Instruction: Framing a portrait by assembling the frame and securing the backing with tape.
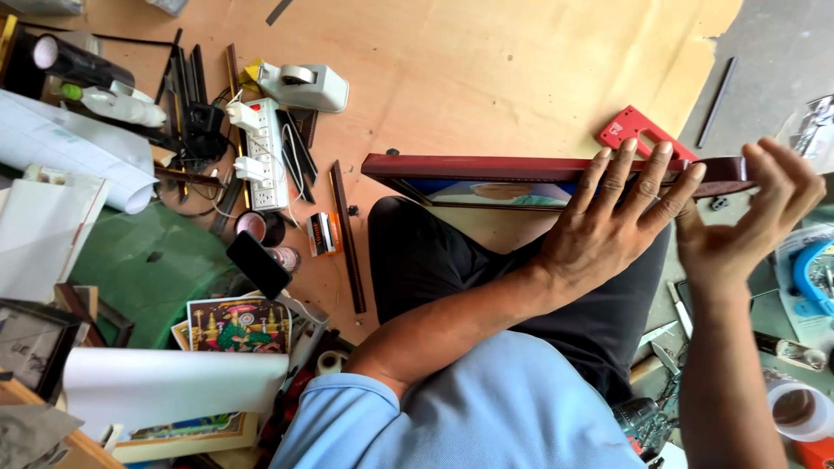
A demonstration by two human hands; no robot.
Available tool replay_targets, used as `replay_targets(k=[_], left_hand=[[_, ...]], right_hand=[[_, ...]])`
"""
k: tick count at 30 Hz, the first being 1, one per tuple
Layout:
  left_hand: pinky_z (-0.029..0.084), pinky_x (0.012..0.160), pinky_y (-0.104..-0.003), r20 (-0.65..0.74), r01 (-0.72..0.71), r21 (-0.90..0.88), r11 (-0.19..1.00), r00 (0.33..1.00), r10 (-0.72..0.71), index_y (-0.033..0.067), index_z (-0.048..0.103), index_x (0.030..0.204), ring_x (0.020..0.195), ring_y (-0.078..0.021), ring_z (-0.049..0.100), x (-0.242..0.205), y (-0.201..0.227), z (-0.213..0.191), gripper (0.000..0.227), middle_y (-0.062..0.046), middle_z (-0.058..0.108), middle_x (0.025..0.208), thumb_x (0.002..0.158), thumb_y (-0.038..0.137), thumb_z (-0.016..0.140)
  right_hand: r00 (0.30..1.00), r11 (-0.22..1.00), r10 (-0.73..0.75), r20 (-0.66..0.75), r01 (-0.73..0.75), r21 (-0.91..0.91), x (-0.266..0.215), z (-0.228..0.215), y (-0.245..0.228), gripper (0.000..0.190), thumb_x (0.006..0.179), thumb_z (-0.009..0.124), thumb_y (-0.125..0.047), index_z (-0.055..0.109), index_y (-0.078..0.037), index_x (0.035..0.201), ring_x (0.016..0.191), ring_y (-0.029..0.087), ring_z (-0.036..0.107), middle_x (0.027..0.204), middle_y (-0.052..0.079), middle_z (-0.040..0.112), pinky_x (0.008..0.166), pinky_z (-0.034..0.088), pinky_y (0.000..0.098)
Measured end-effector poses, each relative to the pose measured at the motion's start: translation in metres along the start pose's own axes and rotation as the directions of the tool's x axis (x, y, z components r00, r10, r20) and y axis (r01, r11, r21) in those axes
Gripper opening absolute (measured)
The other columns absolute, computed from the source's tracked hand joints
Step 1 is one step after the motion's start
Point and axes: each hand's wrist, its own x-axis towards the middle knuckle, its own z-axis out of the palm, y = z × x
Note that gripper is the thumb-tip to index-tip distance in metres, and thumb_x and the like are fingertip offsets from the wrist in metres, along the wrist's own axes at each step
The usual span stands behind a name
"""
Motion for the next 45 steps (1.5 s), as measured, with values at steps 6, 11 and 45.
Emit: replay_targets(k=[6,11,45], left_hand=[[0.027,0.135,-0.050,-0.026,0.019,-0.172,0.985,0.999,-0.024,0.0018,0.037,0.160,0.156,-0.0359,0.040,-0.004,-0.018,-0.003,0.068,-0.021,0.040,0.165,0.107,0.035,0.064],[0.042,0.118,-0.054,-0.144,0.073,-0.202,0.977,0.984,-0.104,-0.0033,0.058,0.139,0.133,-0.0374,0.057,-0.026,-0.084,-0.035,0.062,-0.022,0.061,0.140,0.098,0.041,0.073],[0.045,0.061,-0.025,0.391,0.392,-0.889,-0.236,0.380,-0.838,0.0085,0.067,0.083,0.068,-0.0069,0.053,-0.123,-0.196,-0.056,0.014,0.005,0.057,0.075,0.096,0.015,0.065]], right_hand=[[0.956,0.954,-0.250,-0.156,0.215,-0.209,0.012,-0.002,-0.038,0.028,0.102,0.079,-0.034,0.082,-0.011,0.117,0.122,0.030,0.055,0.121,0.010,0.068,0.108,0.041,0.0515],[0.933,0.897,-0.341,-0.113,0.288,-0.335,0.025,-0.006,-0.044,0.012,0.104,0.081,-0.022,0.086,-0.015,0.112,0.118,0.026,0.060,0.113,0.002,0.074,0.107,0.040,0.0498],[0.911,0.968,-0.160,0.380,0.220,-0.120,0.071,-0.037,-0.112,0.026,0.080,0.082,-0.037,0.079,-0.018,0.096,0.113,0.018,0.067,0.090,0.001,0.070,0.122,0.028,0.0541]])
